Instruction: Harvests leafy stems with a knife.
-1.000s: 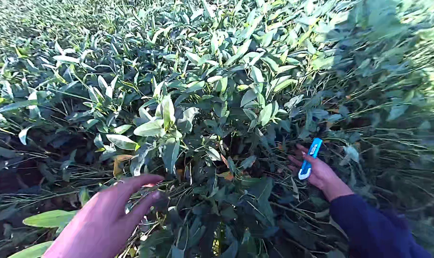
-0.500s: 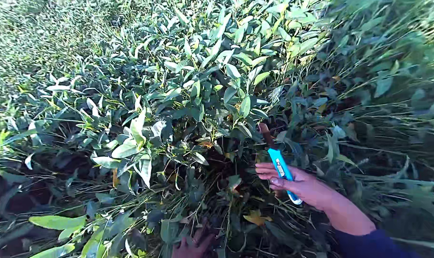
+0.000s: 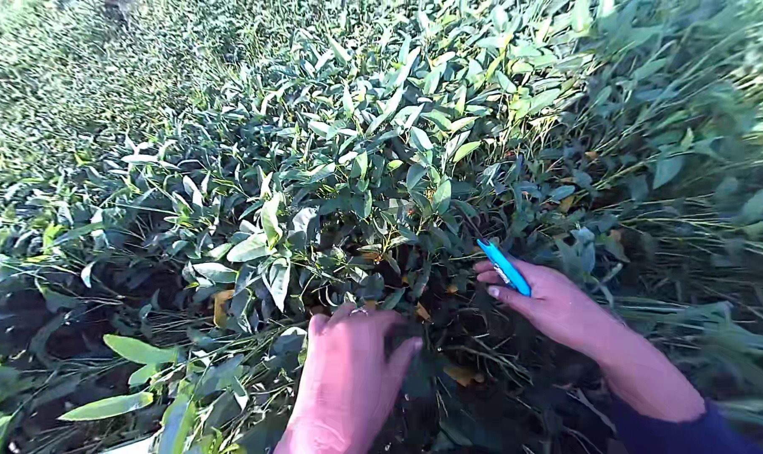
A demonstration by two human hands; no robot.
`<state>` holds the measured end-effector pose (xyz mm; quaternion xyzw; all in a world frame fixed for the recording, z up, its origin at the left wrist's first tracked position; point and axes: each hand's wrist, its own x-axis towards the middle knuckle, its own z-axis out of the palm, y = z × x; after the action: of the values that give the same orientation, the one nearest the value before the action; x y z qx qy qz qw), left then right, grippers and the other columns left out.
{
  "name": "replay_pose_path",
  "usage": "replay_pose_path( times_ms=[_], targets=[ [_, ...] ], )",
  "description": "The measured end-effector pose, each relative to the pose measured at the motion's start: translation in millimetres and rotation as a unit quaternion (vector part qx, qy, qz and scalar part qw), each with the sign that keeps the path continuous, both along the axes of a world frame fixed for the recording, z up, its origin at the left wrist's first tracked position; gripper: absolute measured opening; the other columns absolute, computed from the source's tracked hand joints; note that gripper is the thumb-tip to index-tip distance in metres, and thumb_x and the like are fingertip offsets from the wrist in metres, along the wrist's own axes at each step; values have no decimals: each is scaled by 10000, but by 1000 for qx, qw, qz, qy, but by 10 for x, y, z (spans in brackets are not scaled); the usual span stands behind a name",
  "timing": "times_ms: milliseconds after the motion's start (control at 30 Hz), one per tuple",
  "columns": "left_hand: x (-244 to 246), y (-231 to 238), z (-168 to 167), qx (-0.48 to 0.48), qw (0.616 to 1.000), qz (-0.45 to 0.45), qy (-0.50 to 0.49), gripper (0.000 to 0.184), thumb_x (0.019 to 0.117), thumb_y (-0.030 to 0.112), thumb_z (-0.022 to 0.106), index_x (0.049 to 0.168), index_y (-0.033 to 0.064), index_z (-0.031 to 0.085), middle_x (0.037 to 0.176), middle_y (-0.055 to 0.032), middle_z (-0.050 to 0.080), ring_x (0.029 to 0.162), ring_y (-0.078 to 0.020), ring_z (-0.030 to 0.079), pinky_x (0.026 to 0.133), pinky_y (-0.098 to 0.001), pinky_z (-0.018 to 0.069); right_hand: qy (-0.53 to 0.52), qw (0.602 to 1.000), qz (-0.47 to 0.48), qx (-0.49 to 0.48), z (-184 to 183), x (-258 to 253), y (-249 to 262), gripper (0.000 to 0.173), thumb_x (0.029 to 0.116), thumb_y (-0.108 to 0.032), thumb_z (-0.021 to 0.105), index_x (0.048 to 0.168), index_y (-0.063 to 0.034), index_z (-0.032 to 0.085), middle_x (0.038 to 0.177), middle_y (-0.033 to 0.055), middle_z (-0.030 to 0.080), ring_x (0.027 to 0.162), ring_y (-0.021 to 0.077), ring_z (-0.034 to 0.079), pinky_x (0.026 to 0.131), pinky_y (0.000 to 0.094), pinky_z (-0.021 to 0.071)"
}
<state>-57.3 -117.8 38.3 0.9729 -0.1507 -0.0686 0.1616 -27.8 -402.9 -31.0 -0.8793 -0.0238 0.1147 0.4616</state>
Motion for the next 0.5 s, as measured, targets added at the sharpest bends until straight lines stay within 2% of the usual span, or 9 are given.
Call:
replay_pose_path(
  times_ms=[33,67,100,133,200,267,367,433,500],
  targets=[
    [86,-224,-11,-17,998,10,-67,250,958,431,679,971,211,796,890,22,758,926,-210,711,855,-535,535,-10,998,12,-68,173,72,88,324,1003,-196,669,1326,-182,643,1061,23,723,922,164,695,836,448,589],
    [165,-447,-35,-21,998,21,-59,215,980,359,672,942,182,787,856,1,745,877,-204,713,814,-496,567,-4,993,27,-118,294,137,171,375,988,-214,699,1352,-174,615,1011,60,707,870,207,687,802,484,585],
    [238,-657,-85,6,999,35,22,233,1011,335,632,980,154,776,894,-45,742,889,-232,719,812,-491,584,12,988,38,-146,335,192,244,453,972,-244,726,1390,-174,566,972,84,689,831,237,677,772,500,580],
    [316,-843,-203,53,988,52,138,273,1031,333,594,1069,117,757,1019,-110,740,989,-291,716,866,-524,576,40,985,42,-162,315,228,307,537,956,-288,747,1426,-182,509,983,106,681,841,266,677,776,518,579],
    [378,-1023,-737,140,944,84,285,387,1001,369,625,1171,31,705,1213,-207,693,1143,-393,670,921,-609,544,102,979,40,-170,152,207,413,645,963,-337,727,1505,-200,406,1137,149,674,983,323,689,859,558,567],
    [276,-943,-1225,179,918,119,335,467,963,390,672,1217,-1,682,1282,-237,661,1194,-426,639,932,-632,533,158,972,57,-167,-34,120,515,585,1034,-278,601,1552,-187,346,1304,174,619,1133,344,657,959,555,536],
    [43,-691,-1468,174,918,142,328,377,974,267,635,1252,13,662,1284,-223,660,1200,-403,641,949,-610,534,227,946,116,-200,-329,63,671,476,1082,-211,483,1525,-58,396,1448,222,526,1324,378,551,1093,546,459],
    [-78,-543,-1514,156,927,161,301,405,1023,302,564,1351,74,629,1313,-191,659,1212,-377,644,978,-604,525,245,933,131,-228,-527,66,805,408,1082,-181,461,1442,8,499,1434,250,533,1333,403,540,1093,562,455],
    [-69,-499,-1444,167,927,165,291,437,1078,354,460,1442,136,564,1358,-167,647,1227,-375,642,994,-587,521,247,933,109,-238,-663,138,937,362,1052,-134,490,1366,27,568,1387,252,577,1289,407,577,1054,579,485]
  ],
)
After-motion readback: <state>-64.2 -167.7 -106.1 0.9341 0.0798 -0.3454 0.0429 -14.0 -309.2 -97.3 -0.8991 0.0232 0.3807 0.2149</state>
